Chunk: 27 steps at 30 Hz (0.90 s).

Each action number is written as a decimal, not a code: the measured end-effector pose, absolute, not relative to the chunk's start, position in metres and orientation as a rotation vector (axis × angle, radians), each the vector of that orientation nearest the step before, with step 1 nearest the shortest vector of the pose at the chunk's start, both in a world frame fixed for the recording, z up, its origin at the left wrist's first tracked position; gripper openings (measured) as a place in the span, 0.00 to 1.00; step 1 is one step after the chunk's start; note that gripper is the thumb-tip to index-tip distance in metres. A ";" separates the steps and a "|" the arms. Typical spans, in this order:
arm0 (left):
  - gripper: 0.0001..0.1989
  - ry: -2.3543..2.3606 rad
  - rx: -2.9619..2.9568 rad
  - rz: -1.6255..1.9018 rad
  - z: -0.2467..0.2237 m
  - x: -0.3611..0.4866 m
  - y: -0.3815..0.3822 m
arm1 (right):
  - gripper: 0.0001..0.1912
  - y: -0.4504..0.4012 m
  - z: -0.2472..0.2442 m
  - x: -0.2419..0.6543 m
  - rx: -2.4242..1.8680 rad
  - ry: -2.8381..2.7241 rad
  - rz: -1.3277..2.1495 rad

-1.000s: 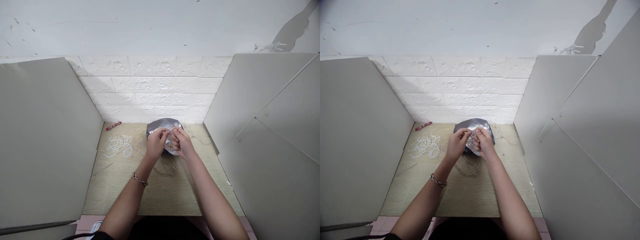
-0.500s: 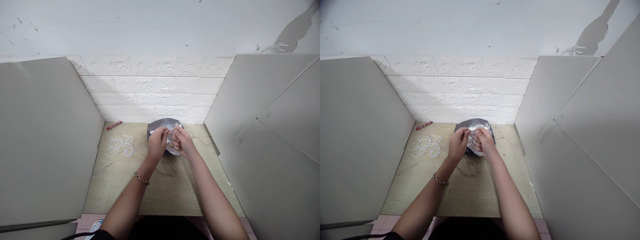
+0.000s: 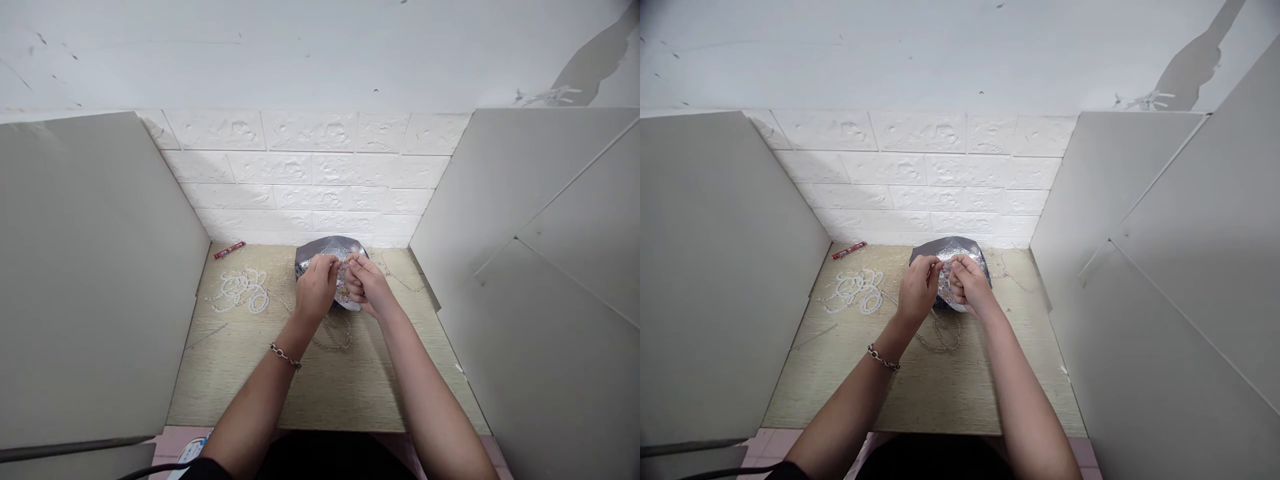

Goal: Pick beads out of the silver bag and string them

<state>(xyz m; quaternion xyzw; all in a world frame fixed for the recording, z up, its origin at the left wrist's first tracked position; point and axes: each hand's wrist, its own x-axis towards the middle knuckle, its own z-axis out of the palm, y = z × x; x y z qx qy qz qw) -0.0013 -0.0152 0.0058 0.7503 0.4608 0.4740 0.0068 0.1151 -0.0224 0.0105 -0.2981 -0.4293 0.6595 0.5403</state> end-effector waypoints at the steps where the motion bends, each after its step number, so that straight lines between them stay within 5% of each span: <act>1: 0.10 1.437 2.344 1.490 0.006 -0.001 -0.015 | 0.09 -0.023 0.011 0.115 -0.697 -1.015 1.575; 27: 0.09 1.413 2.270 1.508 0.005 0.002 -0.018 | 0.11 -0.024 0.012 0.114 -0.703 -0.975 1.617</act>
